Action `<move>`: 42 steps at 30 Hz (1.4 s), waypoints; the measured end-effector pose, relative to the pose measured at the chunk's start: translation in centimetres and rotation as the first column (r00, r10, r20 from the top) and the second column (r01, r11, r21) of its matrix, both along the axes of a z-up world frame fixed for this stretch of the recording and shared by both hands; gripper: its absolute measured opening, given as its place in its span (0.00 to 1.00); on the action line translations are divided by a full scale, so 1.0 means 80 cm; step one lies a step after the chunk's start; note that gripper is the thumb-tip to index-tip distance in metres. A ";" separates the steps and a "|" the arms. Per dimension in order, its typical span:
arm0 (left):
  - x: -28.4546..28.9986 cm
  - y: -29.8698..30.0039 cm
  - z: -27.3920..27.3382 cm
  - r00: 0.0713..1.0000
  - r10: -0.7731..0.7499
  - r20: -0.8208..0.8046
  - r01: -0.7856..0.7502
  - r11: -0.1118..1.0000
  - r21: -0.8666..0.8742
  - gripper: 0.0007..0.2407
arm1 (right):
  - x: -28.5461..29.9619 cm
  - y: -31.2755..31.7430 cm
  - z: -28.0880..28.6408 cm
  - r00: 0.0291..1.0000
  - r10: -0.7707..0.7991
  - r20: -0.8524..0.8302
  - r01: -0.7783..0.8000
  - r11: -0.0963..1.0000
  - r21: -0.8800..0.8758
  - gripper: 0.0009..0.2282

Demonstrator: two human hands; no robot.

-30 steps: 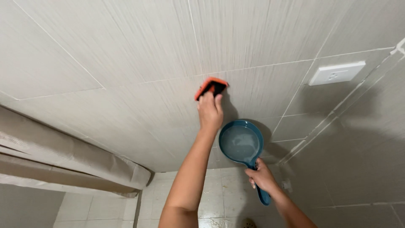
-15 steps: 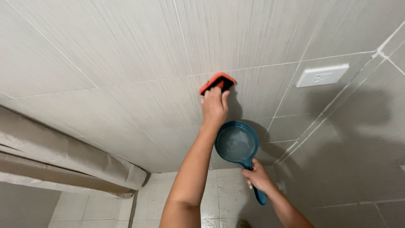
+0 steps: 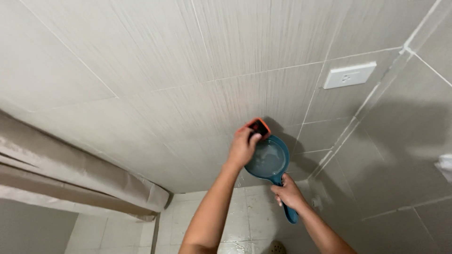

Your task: The person scrubs the tiled walls of a bathroom shower area using a sponge and water from a blue plastic scoop. They repeatedly dip the sponge into the scoop to wet it and scrub different sections of the wall, including the corners and areas around a wall socket.

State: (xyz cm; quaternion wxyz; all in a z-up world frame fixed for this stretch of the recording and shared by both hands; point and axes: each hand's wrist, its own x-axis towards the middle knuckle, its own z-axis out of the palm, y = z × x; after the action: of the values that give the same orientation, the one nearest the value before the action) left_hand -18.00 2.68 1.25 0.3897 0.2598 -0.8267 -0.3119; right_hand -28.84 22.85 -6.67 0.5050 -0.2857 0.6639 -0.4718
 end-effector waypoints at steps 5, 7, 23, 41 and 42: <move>0.001 0.038 -0.014 0.923 -0.062 0.379 -0.004 0.985 0.171 0.15 | 0.021 0.010 0.022 0.999 0.024 -0.043 -0.022 0.999 0.037 0.06; 0.005 0.046 -0.022 0.877 -0.108 0.468 -0.013 0.968 0.249 0.17 | 0.031 0.015 0.024 0.999 0.013 -0.029 -0.012 0.999 0.035 0.06; 0.010 0.060 -0.065 0.653 -0.243 0.718 -0.015 0.943 0.333 0.17 | 0.065 0.044 0.019 0.999 -0.002 -0.045 0.004 0.999 0.049 0.11; -0.005 -0.087 0.048 0.979 0.159 -0.126 -0.133 0.972 0.195 0.11 | 0.005 -0.046 0.021 0.998 0.002 0.057 0.001 0.999 -0.045 0.08; -0.005 -0.093 0.059 0.967 0.187 -0.175 -0.167 0.978 0.125 0.10 | 0.003 -0.048 0.018 0.998 -0.026 0.060 0.028 0.999 -0.039 0.08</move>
State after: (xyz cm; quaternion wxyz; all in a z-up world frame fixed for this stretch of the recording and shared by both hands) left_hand -18.42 -4.73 5.96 0.4767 0.3234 -0.7419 -0.3432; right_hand -28.58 18.98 -5.24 0.5123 -0.2725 0.6430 -0.4998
